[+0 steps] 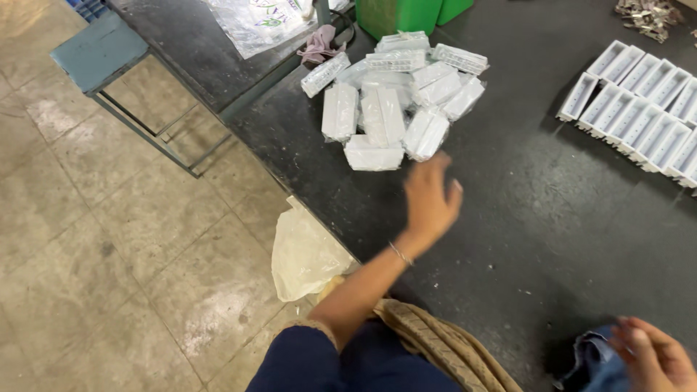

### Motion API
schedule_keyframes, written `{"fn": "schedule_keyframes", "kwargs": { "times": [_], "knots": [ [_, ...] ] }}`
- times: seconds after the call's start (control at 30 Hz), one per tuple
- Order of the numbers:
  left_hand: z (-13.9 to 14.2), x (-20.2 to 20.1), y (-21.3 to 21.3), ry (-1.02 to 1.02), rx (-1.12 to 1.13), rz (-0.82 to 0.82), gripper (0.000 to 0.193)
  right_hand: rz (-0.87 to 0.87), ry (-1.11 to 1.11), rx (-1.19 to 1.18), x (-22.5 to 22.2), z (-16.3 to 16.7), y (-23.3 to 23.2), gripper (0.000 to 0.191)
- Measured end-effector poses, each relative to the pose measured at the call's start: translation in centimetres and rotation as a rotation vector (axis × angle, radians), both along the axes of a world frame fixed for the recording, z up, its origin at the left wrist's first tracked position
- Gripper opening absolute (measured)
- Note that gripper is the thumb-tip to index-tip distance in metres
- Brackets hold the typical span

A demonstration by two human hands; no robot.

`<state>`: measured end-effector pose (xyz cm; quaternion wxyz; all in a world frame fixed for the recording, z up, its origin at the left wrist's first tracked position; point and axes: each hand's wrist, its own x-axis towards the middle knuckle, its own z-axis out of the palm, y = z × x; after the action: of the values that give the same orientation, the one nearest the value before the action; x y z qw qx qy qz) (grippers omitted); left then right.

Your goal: The person wipes white rectangular plastic trays one at a time with a blue cloth, arranging the wiped trays on the workbench. They then wrap the cleaned trays in clear plastic film and place the wrapped trays with a pile of already wrapped trays.

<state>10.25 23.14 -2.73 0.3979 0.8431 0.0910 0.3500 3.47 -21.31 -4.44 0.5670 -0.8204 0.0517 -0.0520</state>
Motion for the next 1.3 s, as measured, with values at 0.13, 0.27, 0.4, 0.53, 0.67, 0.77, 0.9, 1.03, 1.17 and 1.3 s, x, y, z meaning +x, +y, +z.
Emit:
{"fn": "schedule_keyframes", "kwargs": {
  "times": [0.13, 0.27, 0.4, 0.53, 0.67, 0.77, 0.9, 1.03, 1.17, 1.3],
  "knots": [
    [0.3, 4.9, 11.4, 0.01, 0.129, 0.523, 0.082, 0.014, 0.104, 0.028, -0.7, 2.6, 9.4, 0.019],
    [0.1, 6.3, 15.7, 0.344, 0.01, 0.489, 0.081, 0.164, 0.157, 0.181, 0.6, 5.1, 16.7, 0.023],
    [0.1, 6.2, 15.7, 0.308, -0.092, 0.393, 0.095, 0.24, 0.184, 0.172, 1.3, 5.9, 21.3, 0.027],
    [1.5, 6.4, 15.7, 0.232, -0.256, 0.325, 0.097, 0.299, 0.175, 0.091, 1.0, 6.1, 23.7, 0.028],
    [3.3, 4.5, 13.3, 0.076, -0.478, -0.013, 0.069, 0.316, 0.225, 0.023, 0.3, 6.9, 25.1, 0.027],
    [3.9, 1.3, 9.4, 0.0, -0.288, -0.288, 0.041, 0.316, 0.177, 0.027, -0.6, 7.9, 26.0, 0.026],
    [4.3, -3.3, 3.7, 0.181, -0.278, -0.548, 0.033, 0.147, -0.022, -0.193, -1.6, 9.4, 27.0, 0.022],
    [4.2, -5.8, 1.1, 0.199, -0.271, -0.684, 0.031, 0.11, -0.226, -0.323, -2.1, 10.7, 27.3, 0.02],
    [4.0, -6.3, 0.6, 0.197, -0.23, -0.733, 0.03, 0.14, -0.297, -0.453, -2.0, 10.7, 27.2, 0.029],
    [3.7, -6.3, 0.8, 0.198, -0.205, -0.781, 0.032, 0.188, -0.413, -0.641, -1.4, 9.7, 27.1, 0.023]
  ]
}}
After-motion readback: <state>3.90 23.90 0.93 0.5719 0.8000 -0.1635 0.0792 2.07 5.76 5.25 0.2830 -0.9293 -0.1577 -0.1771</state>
